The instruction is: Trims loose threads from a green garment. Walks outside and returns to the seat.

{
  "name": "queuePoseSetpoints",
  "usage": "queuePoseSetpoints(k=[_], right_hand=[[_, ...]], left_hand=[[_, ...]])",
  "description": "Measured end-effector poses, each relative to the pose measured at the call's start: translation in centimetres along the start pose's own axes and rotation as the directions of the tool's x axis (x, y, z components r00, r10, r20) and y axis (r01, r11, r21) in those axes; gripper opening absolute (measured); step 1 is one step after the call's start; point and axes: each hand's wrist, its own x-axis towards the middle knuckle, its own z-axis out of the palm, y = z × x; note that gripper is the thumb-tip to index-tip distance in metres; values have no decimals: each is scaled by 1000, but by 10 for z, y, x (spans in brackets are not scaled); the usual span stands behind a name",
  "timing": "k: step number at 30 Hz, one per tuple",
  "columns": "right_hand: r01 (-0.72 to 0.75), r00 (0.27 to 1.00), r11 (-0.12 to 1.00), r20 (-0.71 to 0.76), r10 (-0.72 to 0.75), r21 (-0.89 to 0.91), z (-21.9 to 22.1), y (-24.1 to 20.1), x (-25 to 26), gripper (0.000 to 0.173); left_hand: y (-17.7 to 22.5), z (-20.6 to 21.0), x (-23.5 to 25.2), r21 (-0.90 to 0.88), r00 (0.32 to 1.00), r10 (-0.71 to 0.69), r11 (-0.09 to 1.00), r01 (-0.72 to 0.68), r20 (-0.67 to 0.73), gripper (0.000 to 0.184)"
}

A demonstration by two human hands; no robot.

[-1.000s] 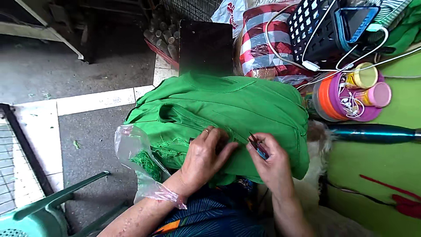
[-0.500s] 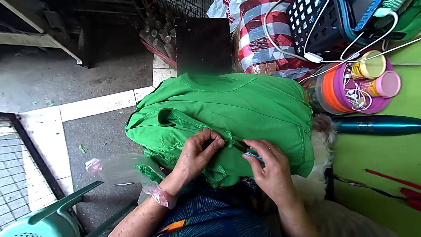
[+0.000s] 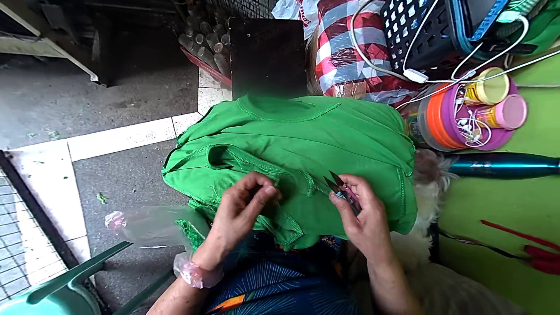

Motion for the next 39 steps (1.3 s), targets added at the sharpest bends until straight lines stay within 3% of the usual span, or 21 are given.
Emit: queuePoseSetpoints(k=[3,6,9,14,16,19,24,26,30,33,37,38,39], right_hand=[[80,996,971,-10,-84,-225,-2,-3,-3,33],[156,986,897,18,-163,-413,-11,-6,7,18],[122,990,921,-23,-140,-370,-28,-9,33,16],[-104,994,951,-55,92,-290,-21,14,85,28],[-145,989,960,-57,135,-239,-17,25,86,28],[-71,991,988,-124,54,-135,-15,33,76,23],[75,993,997,-86,-76,-17,-8,23,82,20],[157,988,988,-10,-157,-1,2,10,90,20],[268,945,962,185,-271,39,34,-30,107,15],[293,801,938,488,-348,187,71,-66,110,35],[313,398,936,873,-281,158,120,-120,99,89],[355,326,929,916,-233,110,131,-133,93,96],[384,302,921,933,-195,68,141,-142,88,96]], left_hand=[[-5,-15,2,238,994,107,966,-96,-30,19],[-5,-13,12,493,981,187,849,-187,51,25],[-6,-10,32,590,976,196,778,-216,98,25],[-12,-21,49,674,1000,13,738,-15,8,29],[-18,-30,40,640,997,72,768,-33,-35,28],[-24,-46,18,526,974,181,847,-83,-138,26],[-20,-50,-8,293,959,171,951,-101,-225,20],[-13,-41,-20,199,976,151,973,-119,-154,22],[3,-11,-40,102,958,232,963,-251,171,31],[20,8,-48,74,864,300,931,-357,404,29],[38,19,-51,29,769,315,917,-397,556,19],[40,20,-52,27,758,302,921,-388,578,18],[42,19,-54,31,751,289,924,-380,593,18]])
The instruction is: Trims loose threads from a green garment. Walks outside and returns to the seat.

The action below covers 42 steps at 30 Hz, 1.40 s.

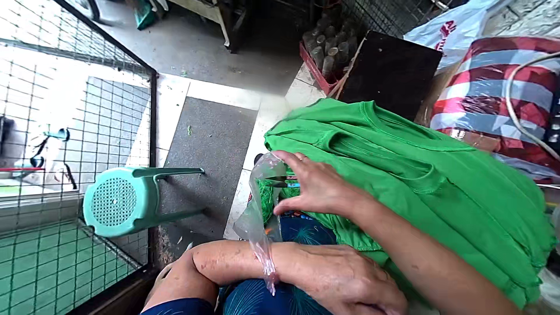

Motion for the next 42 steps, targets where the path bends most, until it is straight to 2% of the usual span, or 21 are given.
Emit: queuePoseSetpoints(k=[1,4,5,7,9,11,12,15,17,18,20,21,23,25,28,31,32,35,38,40,42], right_hand=[[-18,1000,1000,-21,18,-7,6,-6,8,86],[21,972,994,-236,6,109,20,-4,25,23],[40,966,988,-259,1,152,19,0,27,14],[90,951,974,-309,-21,210,17,9,24,10],[123,932,965,-360,-32,233,17,15,18,11],[157,918,953,-394,-45,257,18,15,13,11],[186,910,948,-409,-66,259,20,15,12,10],[218,920,945,-376,-115,244,26,10,12,10],[147,961,968,-260,-92,202,25,5,8,18],[96,982,984,-179,-69,150,23,2,3,26],[31,992,999,-121,-27,29,20,0,-13,43],[34,975,999,-219,-37,-20,22,5,-24,44],[17,864,996,-500,-60,-90,23,24,-50,38],[-110,714,987,-700,-2,-114,15,46,-84,32],[-418,509,908,-836,206,-31,4,76,-139,33],[-629,406,771,-802,438,103,5,93,-183,41],[-652,385,746,-789,478,134,8,97,-193,41],[-592,317,787,-847,426,174,22,108,-206,29],[-362,254,918,-931,264,162,13,116,-223,30],[-270,166,951,-966,199,150,-6,120,-241,27],[-265,74,951,-979,188,162,-27,129,-253,24]], left_hand=[[2,0,-2,4,1000,-1,1000,1,11,18],[7,-4,-14,60,999,3,998,-1,-35,19],[9,-7,-22,105,996,-3,994,12,-94,20],[13,-16,-45,233,955,-53,964,125,-290,27],[14,-26,-73,331,824,-151,864,378,-547,30],[5,-36,-99,352,625,-239,654,669,-743,24],[0,-41,-110,321,536,-311,536,781,-785,21],[-12,-54,-131,172,334,-627,305,937,-704,23],[-7,-61,-127,117,239,-767,211,970,-596,33],[-3,-63,-126,122,241,-774,210,970,-585,34],[3,-66,-128,203,384,-659,337,919,-647,22],[6,-69,-129,256,477,-587,422,870,-654,21],[10,-78,-125,304,622,-463,590,748,-631,29],[8,-88,-111,292,667,-386,680,672,-637,33],[-21,-111,-83,323,606,-380,589,741,-699,18],[-71,-133,-70,203,410,-544,401,894,-732,35],[-85,-136,-71,172,378,-570,381,908,-729,37],[-115,-136,-81,169,394,-473,449,878,-788,21],[-115,-142,-85,48,338,-415,570,820,-845,22],[-107,-159,-80,-7,296,-358,646,763,-886,26],[-100,-178,-65,5,284,-268,719,695,-921,26]])
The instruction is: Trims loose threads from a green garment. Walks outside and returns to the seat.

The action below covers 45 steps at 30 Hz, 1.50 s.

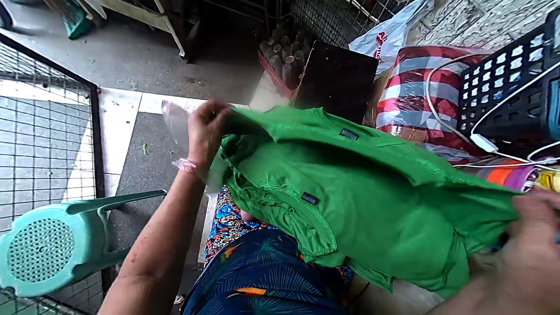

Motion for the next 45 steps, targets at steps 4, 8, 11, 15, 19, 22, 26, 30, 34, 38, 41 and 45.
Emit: queuePoseSetpoints(k=[4,8,11,15,19,22,26,30,34,38,41,45], right_hand=[[-29,998,993,43,35,-117,12,23,50,38],[-145,858,862,372,354,-486,83,58,48,47],[-281,828,847,332,452,-452,88,63,43,46],[-308,879,887,253,404,-345,83,59,33,37],[-244,945,923,141,296,-299,81,59,26,35],[-174,976,957,90,199,-231,71,42,14,33],[-76,970,993,225,96,-93,64,-11,-7,37],[-5,918,971,385,-90,240,82,-68,-33,29],[-46,881,911,447,-157,410,113,-96,-54,26],[-20,890,961,442,-109,277,132,-96,-69,30],[46,894,964,420,-157,264,131,-88,-72,29],[218,844,924,415,-340,313,131,-83,-71,25]], left_hand=[[31,27,46,65,993,47,997,-40,-108,30],[1,82,70,342,950,-97,940,-11,298,53],[-33,109,63,472,835,-188,877,-94,517,49],[-38,94,67,521,786,-262,849,-88,560,51],[-17,77,43,444,815,-212,894,-61,539,49],[-14,57,15,351,881,-114,934,-62,459,48],[-6,34,-32,114,959,99,984,-134,266,31],[17,37,-77,-145,951,267,959,-245,154,26],[32,59,-99,-171,866,430,901,-398,254,33],[27,66,-103,-217,844,506,857,-468,178,13],[24,50,-108,-204,881,446,888,-412,160,16],[15,40,-123,-372,935,346,881,-293,83,15]])
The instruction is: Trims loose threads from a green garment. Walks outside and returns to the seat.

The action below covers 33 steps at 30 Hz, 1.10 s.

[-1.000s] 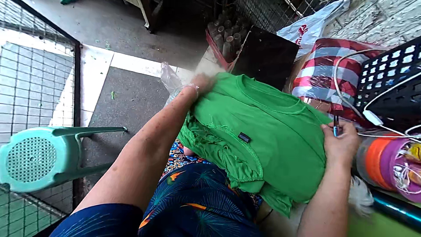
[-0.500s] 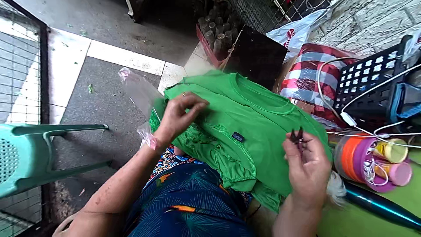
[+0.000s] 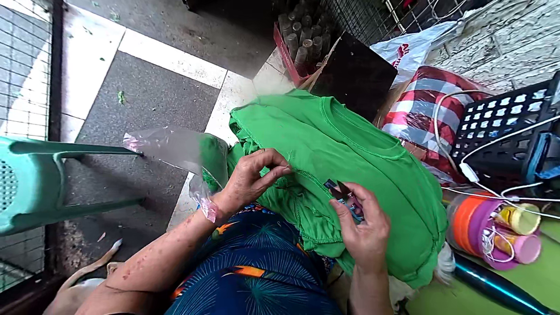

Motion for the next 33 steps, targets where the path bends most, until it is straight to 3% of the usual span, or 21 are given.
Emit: queuePoseSetpoints(k=[4,8,22,25,28,31,33], right_hand=[[138,986,960,127,-109,-244,9,-6,9,23],[205,967,865,232,-107,-458,20,-14,19,21],[248,955,832,269,-124,-496,37,-10,25,20],[202,961,859,265,-80,-470,37,-8,25,22],[60,969,921,245,40,-385,32,-9,27,21],[-114,956,962,236,174,-248,25,-8,28,25],[-168,950,966,229,212,-198,24,-7,28,26]], left_hand=[[0,5,-19,-262,985,-153,957,129,-74,11],[1,15,-31,-274,984,-162,952,135,-80,10],[0,20,-33,-259,985,-149,958,121,-91,10],[-1,18,-35,-244,973,-195,956,160,-126,10],[0,16,-34,-208,953,-228,960,186,-200,6],[-4,12,-27,43,974,-60,997,71,-220,14],[-4,10,-18,246,990,32,969,2,-135,21]])
